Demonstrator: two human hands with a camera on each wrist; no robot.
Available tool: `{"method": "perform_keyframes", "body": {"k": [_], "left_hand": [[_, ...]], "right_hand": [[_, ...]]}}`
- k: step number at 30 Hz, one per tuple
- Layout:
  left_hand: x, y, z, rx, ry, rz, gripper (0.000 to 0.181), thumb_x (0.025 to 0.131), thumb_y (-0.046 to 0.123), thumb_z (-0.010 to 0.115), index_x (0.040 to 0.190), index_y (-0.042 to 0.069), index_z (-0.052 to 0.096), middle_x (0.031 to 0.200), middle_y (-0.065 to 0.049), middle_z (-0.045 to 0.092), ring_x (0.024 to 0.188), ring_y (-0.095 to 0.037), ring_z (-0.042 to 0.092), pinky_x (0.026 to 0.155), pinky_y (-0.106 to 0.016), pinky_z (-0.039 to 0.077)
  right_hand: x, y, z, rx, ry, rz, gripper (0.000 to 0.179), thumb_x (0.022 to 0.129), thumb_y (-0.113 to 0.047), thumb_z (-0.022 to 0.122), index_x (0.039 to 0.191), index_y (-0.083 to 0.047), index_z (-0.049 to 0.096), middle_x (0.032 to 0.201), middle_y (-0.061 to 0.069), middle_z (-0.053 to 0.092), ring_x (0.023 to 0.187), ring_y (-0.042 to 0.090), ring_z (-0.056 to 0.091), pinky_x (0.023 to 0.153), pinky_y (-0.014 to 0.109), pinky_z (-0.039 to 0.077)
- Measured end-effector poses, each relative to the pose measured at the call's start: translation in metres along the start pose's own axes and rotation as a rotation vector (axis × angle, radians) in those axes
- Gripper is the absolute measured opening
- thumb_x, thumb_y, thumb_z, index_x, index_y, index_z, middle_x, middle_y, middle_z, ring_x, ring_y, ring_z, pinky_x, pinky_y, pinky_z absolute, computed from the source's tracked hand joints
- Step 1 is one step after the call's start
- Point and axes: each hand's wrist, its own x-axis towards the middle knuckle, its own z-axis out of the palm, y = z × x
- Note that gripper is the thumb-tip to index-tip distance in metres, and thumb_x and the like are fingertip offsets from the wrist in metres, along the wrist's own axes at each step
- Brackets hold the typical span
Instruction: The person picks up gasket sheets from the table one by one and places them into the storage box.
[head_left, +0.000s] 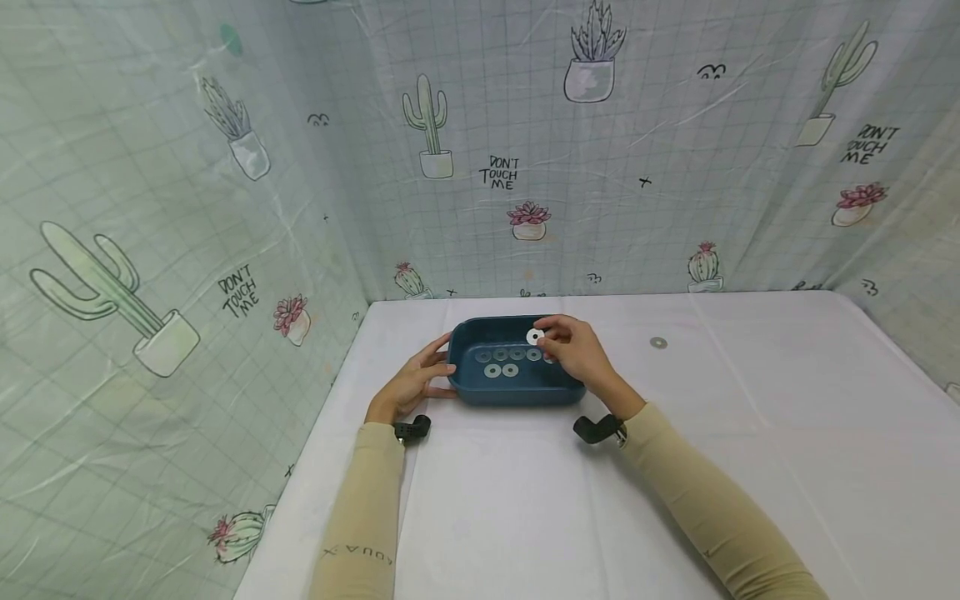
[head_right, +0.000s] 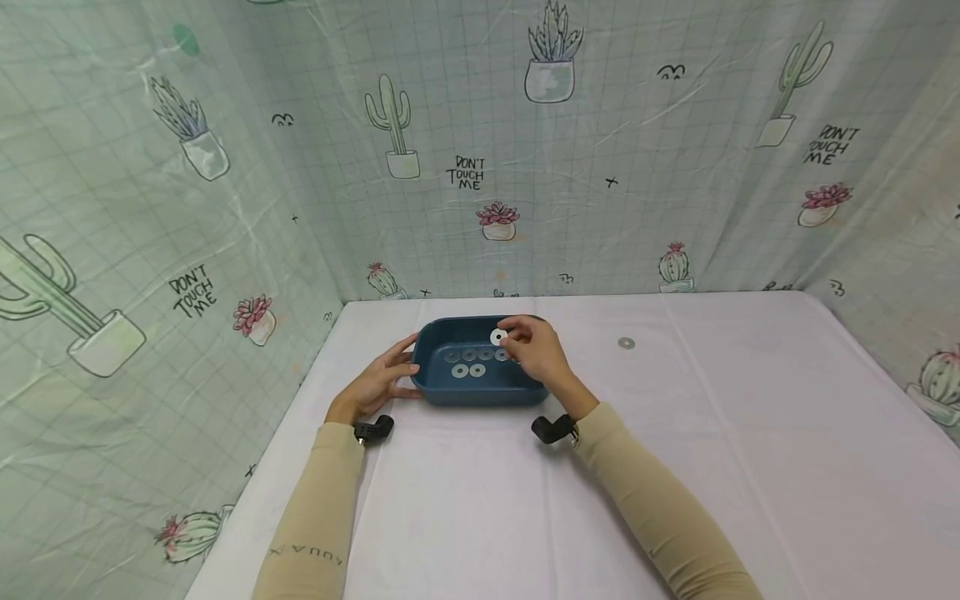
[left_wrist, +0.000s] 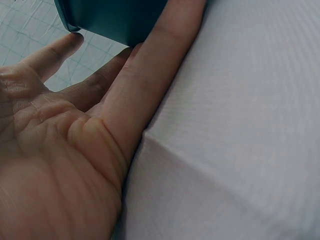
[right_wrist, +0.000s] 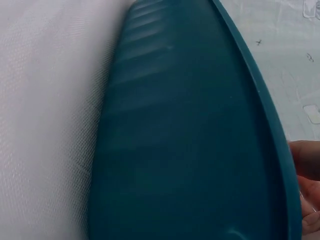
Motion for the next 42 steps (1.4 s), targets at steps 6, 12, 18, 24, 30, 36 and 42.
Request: {"method": "perform_keyframes", "body": {"k": [6, 12, 18, 24, 30, 36, 42], "left_hand": [[0.0, 0.001, 0.0, -0.012, 0.005, -0.001, 0.073, 0.099, 0.012, 0.065, 0.16, 0.036, 0.033, 0.163, -0.014, 0.033, 0.141, -0.041, 0.047, 0.094, -0.057, 0.058], [-0.001, 0.001, 0.001, -0.021, 0.002, -0.002, 0.073, 0.099, 0.013, 0.065, 0.16, 0.036, 0.032, 0.163, -0.014, 0.032, 0.141, -0.041, 0.047, 0.094, -0.057, 0.058], [0.0, 0.0, 0.0, -0.015, 0.009, -0.003, 0.072, 0.1, 0.011, 0.063, 0.161, 0.035, 0.032, 0.163, -0.014, 0.032, 0.14, -0.041, 0.048, 0.094, -0.057, 0.058], [0.0, 0.001, 0.001, -0.011, 0.007, 0.004, 0.072, 0.1, 0.011, 0.063, 0.16, 0.035, 0.033, 0.163, -0.014, 0.033, 0.138, -0.04, 0.049, 0.094, -0.057, 0.058], [-0.001, 0.0, 0.001, 0.0, 0.011, 0.005, 0.072, 0.1, 0.011, 0.063, 0.161, 0.035, 0.033, 0.163, -0.015, 0.033, 0.137, -0.039, 0.05, 0.093, -0.056, 0.059], [0.0, 0.0, 0.001, -0.004, 0.011, 0.002, 0.073, 0.099, 0.01, 0.063, 0.161, 0.034, 0.033, 0.163, -0.014, 0.032, 0.138, -0.038, 0.05, 0.094, -0.057, 0.059], [-0.002, 0.001, 0.002, -0.002, 0.011, 0.0, 0.073, 0.099, 0.011, 0.064, 0.161, 0.035, 0.033, 0.163, -0.014, 0.033, 0.137, -0.038, 0.05, 0.093, -0.056, 0.059]], "right_hand": [[-0.002, -0.001, 0.001, -0.108, -0.064, -0.012, 0.028, 0.099, -0.01, 0.067, 0.127, -0.007, 0.068, 0.108, 0.026, 0.07, 0.093, 0.043, 0.068, 0.085, 0.052, 0.059], [-0.002, 0.001, 0.002, -0.172, -0.104, -0.036, 0.027, 0.099, -0.01, 0.067, 0.126, -0.009, 0.069, 0.103, 0.021, 0.072, 0.085, 0.033, 0.069, 0.074, 0.035, 0.058], [0.001, 0.003, 0.004, -0.239, -0.137, -0.056, 0.028, 0.099, -0.01, 0.067, 0.127, -0.007, 0.069, 0.098, 0.016, 0.072, 0.082, 0.029, 0.069, 0.066, 0.032, 0.054], [0.002, 0.004, 0.007, -0.36, -0.177, -0.045, 0.026, 0.098, -0.009, 0.068, 0.123, -0.008, 0.072, 0.09, 0.006, 0.071, 0.073, 0.018, 0.064, 0.065, 0.03, 0.05], [0.003, 0.004, 0.011, -0.468, -0.223, 0.008, 0.023, 0.097, -0.006, 0.066, 0.119, -0.009, 0.074, 0.089, 0.005, 0.072, 0.072, 0.017, 0.062, 0.063, 0.029, 0.048], [0.003, 0.001, 0.014, -0.588, -0.223, 0.039, 0.024, 0.096, -0.005, 0.065, 0.116, -0.012, 0.076, 0.094, 0.005, 0.072, 0.077, 0.018, 0.062, 0.071, 0.032, 0.051], [0.002, -0.003, 0.018, -0.656, -0.202, 0.104, 0.028, 0.096, -0.004, 0.06, 0.118, -0.012, 0.075, 0.105, 0.007, 0.073, 0.079, 0.02, 0.061, 0.069, 0.032, 0.049]]}}
